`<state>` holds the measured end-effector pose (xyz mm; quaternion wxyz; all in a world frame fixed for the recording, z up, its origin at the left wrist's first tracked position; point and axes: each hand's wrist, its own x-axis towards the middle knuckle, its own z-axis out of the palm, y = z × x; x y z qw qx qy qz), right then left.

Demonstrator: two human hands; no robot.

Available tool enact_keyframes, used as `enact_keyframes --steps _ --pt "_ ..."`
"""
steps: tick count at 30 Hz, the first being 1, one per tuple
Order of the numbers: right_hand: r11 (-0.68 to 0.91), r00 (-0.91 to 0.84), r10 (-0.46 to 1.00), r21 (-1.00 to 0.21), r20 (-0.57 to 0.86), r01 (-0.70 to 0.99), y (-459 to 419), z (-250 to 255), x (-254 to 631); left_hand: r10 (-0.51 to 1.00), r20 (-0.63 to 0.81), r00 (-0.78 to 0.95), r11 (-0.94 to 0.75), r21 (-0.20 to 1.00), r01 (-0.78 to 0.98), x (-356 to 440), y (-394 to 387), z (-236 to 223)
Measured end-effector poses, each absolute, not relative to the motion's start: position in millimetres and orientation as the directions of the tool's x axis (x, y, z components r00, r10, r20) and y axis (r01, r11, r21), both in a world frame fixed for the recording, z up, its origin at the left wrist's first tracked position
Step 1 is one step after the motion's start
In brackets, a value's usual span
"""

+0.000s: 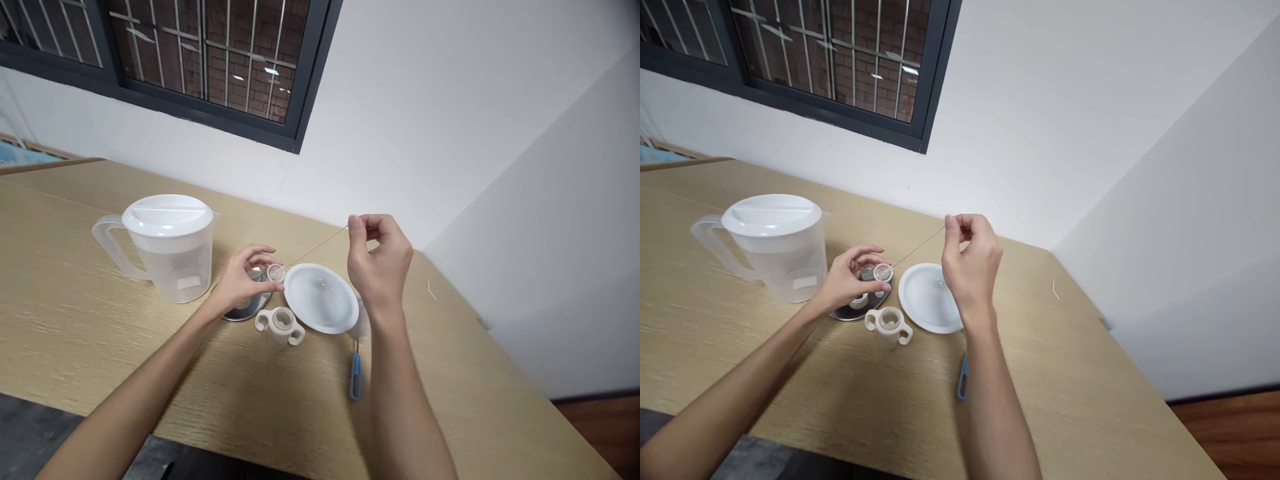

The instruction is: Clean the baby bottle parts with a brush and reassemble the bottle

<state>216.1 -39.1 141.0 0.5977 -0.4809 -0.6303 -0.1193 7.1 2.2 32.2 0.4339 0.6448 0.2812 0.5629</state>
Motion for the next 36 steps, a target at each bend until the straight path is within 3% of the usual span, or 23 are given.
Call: enact_keyframes --steps 8,15,36 --pt "0.591 0.019 0.461 -0.322 0.887 0.74 -39.4 136.2 203.3 0.889 0.423 0.174 -0.398 0.903 -0.16 10.6 -3.5 33.2" --pt "0.652 -0.052 0.539 -0.377 0.841 0.658 -31.8 122.8 185.4 0.914 0.388 0.12 -0.365 0.914 -0.176 13.9 -4.9 32.6" --pt "0.622 -0.135 0.656 -0.431 0.742 0.654 -15.8 103.4 176.8 0.921 0.379 0.091 -0.356 0.914 -0.195 14.7 2.5 26.3"
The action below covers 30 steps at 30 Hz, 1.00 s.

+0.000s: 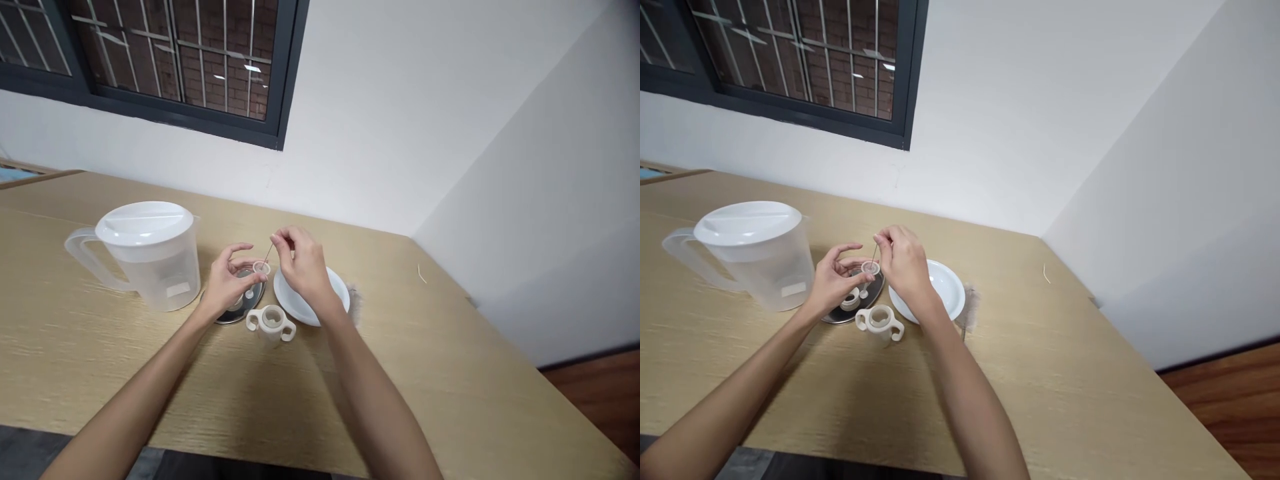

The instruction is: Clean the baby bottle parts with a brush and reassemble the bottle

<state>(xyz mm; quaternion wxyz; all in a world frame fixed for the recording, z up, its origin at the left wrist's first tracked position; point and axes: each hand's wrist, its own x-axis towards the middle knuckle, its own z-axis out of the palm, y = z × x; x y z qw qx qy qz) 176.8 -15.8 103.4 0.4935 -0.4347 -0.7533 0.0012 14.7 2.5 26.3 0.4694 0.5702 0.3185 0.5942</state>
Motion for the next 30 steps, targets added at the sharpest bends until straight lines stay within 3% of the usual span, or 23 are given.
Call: enact_keyframes --steps 18,30 --pt "0.594 -0.193 0.709 -0.427 0.678 0.682 -17.7 105.6 179.3 0.907 0.408 0.099 -0.38 0.897 -0.225 15.0 5.2 24.5" --pt "0.6 -0.291 0.711 -0.336 0.64 0.726 -11.8 84.2 170.2 0.899 0.43 0.08 -0.402 0.884 -0.239 11.3 4.6 30.6"
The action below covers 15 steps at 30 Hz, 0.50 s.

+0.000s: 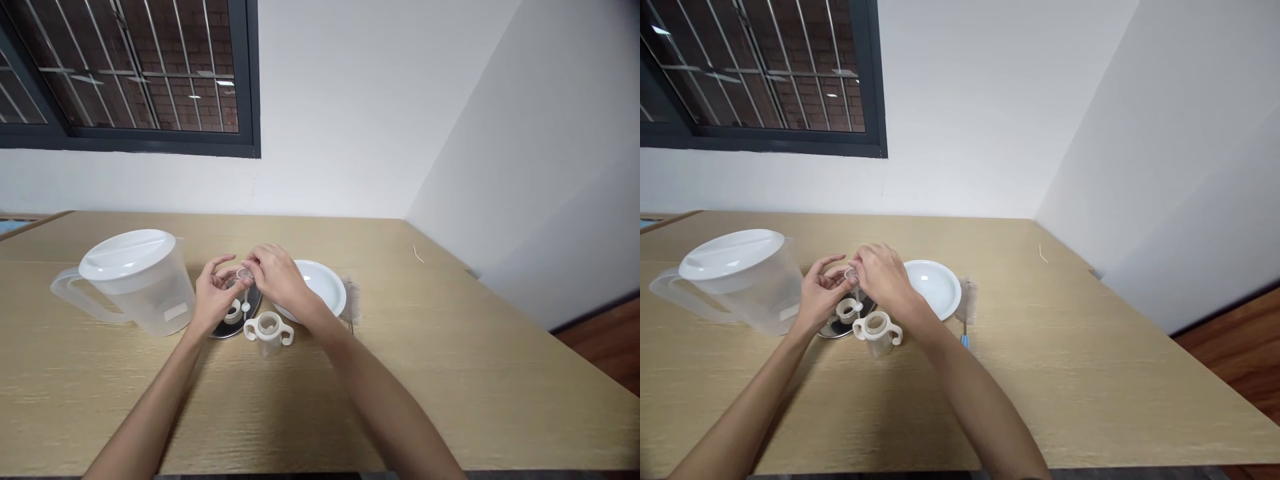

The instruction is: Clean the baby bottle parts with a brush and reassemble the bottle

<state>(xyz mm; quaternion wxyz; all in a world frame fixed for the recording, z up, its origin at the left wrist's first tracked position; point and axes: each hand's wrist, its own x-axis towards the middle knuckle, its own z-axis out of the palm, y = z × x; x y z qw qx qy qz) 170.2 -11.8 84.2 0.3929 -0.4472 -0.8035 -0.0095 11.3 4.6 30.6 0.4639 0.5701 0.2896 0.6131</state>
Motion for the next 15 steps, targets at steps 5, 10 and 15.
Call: enact_keyframes --steps 5,10,15 --pt "0.591 -0.271 0.726 -0.371 0.632 0.717 -14.5 88.0 171.1 0.886 0.453 0.1 -0.427 0.88 -0.206 10.7 4.3 29.9" --pt "0.591 -0.268 0.74 -0.406 0.617 0.697 -16.8 90.3 173.0 0.874 0.475 0.098 -0.457 0.875 -0.162 10.1 5.0 28.4" --pt "0.609 -0.304 0.741 -0.409 0.599 0.68 -17.1 90.1 174.4 0.872 0.48 0.099 -0.46 0.871 -0.173 12.0 5.0 28.4"
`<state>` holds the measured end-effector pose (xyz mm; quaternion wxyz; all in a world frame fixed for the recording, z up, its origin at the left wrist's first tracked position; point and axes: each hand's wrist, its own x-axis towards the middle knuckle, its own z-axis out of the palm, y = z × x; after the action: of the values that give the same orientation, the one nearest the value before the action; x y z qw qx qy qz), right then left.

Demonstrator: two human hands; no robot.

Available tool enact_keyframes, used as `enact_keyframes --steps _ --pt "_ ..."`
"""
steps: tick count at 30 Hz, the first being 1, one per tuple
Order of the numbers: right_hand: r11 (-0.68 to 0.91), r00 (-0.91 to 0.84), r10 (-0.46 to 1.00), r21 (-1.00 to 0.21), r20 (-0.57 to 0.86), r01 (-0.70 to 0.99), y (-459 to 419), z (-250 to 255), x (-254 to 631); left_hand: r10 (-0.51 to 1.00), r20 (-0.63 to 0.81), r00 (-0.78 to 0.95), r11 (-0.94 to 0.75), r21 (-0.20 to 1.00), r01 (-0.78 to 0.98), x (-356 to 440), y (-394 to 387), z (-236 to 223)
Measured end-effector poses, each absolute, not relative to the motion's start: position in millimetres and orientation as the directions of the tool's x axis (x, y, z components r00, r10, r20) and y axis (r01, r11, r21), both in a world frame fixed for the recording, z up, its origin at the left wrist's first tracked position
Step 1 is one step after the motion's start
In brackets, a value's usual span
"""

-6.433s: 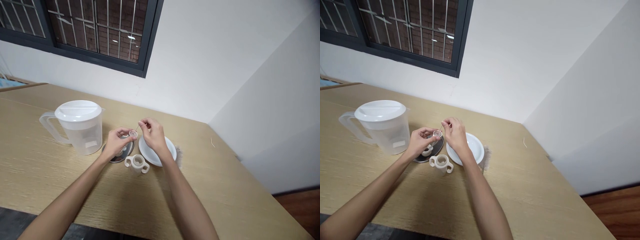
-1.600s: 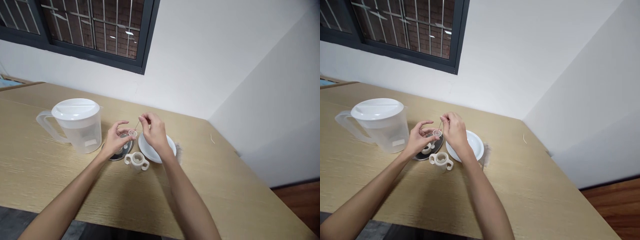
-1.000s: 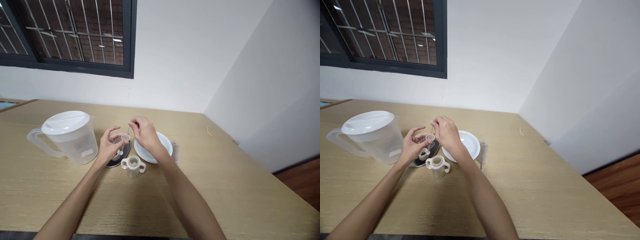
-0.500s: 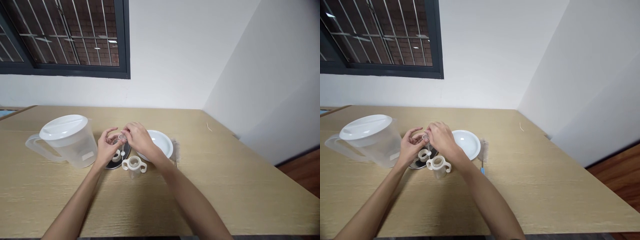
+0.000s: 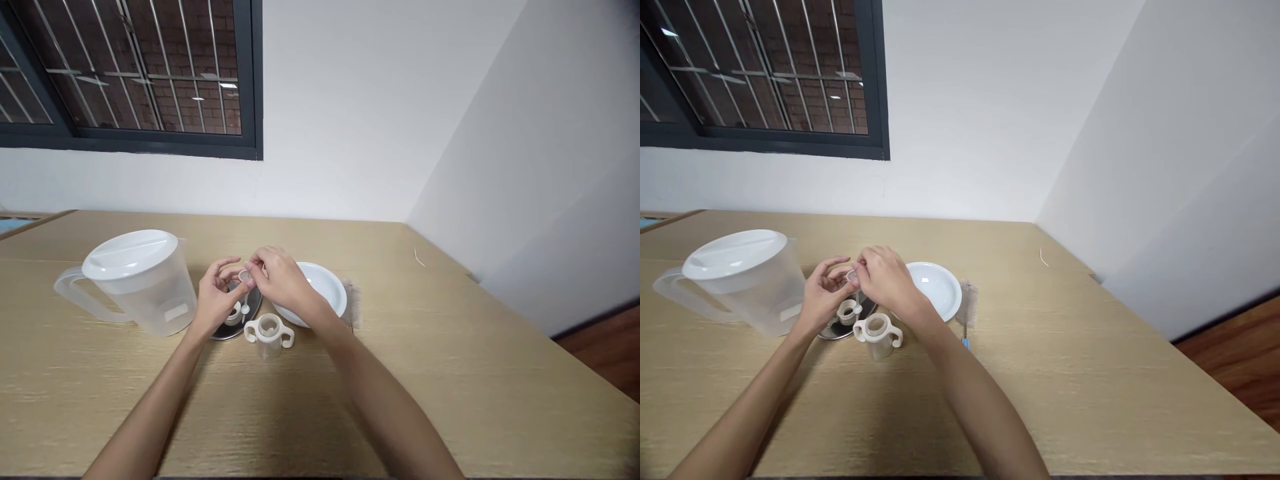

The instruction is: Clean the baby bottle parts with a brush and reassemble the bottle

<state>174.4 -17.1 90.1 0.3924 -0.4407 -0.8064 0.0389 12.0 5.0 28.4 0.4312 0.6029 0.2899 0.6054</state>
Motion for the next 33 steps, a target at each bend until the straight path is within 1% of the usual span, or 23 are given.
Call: enact_keyframes --steps 9,18,25,29,33 --pt "0.627 -0.3 0.717 -0.394 0.629 0.672 -14.8 90.6 174.3 0.873 0.473 0.121 -0.447 0.874 -0.191 11.6 3.2 30.5" --pt "0.62 -0.246 0.704 -0.407 0.667 0.671 -14.6 91.1 174.7 0.867 0.471 0.16 -0.452 0.881 -0.144 12.2 2.7 30.8" --pt "0.597 -0.185 0.7 -0.423 0.69 0.681 -14.7 91.0 174.0 0.856 0.501 0.13 -0.502 0.864 -0.023 10.6 -1.0 34.4" --pt "0.596 -0.14 0.687 -0.444 0.713 0.669 -16.4 95.8 173.6 0.85 0.517 0.1 -0.52 0.854 0.004 11.1 -1.2 34.0" --pt "0.623 -0.093 0.645 -0.451 0.758 0.639 -16.4 98.8 175.1 0.857 0.504 0.108 -0.508 0.861 0.014 13.1 -3.1 34.7"
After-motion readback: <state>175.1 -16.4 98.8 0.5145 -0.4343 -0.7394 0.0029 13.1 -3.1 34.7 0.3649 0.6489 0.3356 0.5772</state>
